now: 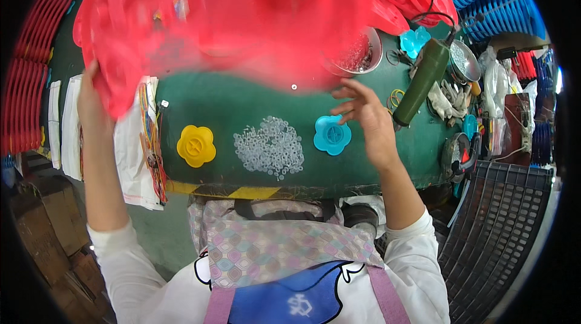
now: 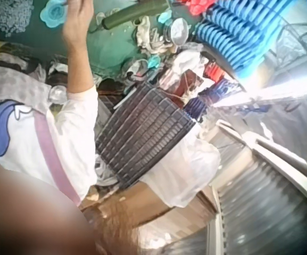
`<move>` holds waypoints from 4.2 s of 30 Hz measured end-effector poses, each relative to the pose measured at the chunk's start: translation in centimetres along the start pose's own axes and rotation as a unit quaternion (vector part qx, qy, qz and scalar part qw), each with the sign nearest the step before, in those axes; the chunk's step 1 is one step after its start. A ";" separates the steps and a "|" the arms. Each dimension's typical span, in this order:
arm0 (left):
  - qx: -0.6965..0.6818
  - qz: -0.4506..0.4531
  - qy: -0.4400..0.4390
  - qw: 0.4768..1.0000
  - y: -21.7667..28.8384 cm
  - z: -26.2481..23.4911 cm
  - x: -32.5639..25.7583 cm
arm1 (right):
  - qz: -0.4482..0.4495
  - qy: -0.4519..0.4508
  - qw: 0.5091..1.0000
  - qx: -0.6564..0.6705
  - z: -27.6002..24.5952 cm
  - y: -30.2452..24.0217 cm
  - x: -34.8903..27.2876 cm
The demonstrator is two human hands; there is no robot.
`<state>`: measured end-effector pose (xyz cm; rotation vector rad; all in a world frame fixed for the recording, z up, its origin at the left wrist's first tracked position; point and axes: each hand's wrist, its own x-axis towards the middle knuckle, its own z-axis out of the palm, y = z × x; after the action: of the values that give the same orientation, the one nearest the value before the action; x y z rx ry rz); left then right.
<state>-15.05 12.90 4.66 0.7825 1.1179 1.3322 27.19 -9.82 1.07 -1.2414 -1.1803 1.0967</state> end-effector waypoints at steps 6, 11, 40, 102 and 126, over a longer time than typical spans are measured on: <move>0.117 -0.074 -0.028 0.990 -5.1 -0.4 -12.2 | 0.063 -0.035 0.975 0.212 0.5 -3.7 -0.5; 0.120 -0.034 -0.094 0.988 -5.9 2.0 -14.0 | 0.121 0.063 0.987 0.090 -0.7 -4.1 0.3; 0.550 0.116 -0.122 0.818 -10.7 -0.7 -14.3 | 0.100 0.082 0.969 -0.211 -0.9 2.3 -3.0; 0.118 -0.416 -0.404 0.806 -9.0 3.6 -1.6 | -0.124 -0.279 0.795 -0.525 10.4 0.5 3.0; 0.306 -0.360 -0.475 0.742 -7.8 8.6 1.7 | -0.125 -0.272 0.802 -0.517 10.3 0.5 3.3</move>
<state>-4.52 14.94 -0.14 1.1403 0.8156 -0.1974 17.30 -5.57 0.43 -1.5037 -2.5210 0.5626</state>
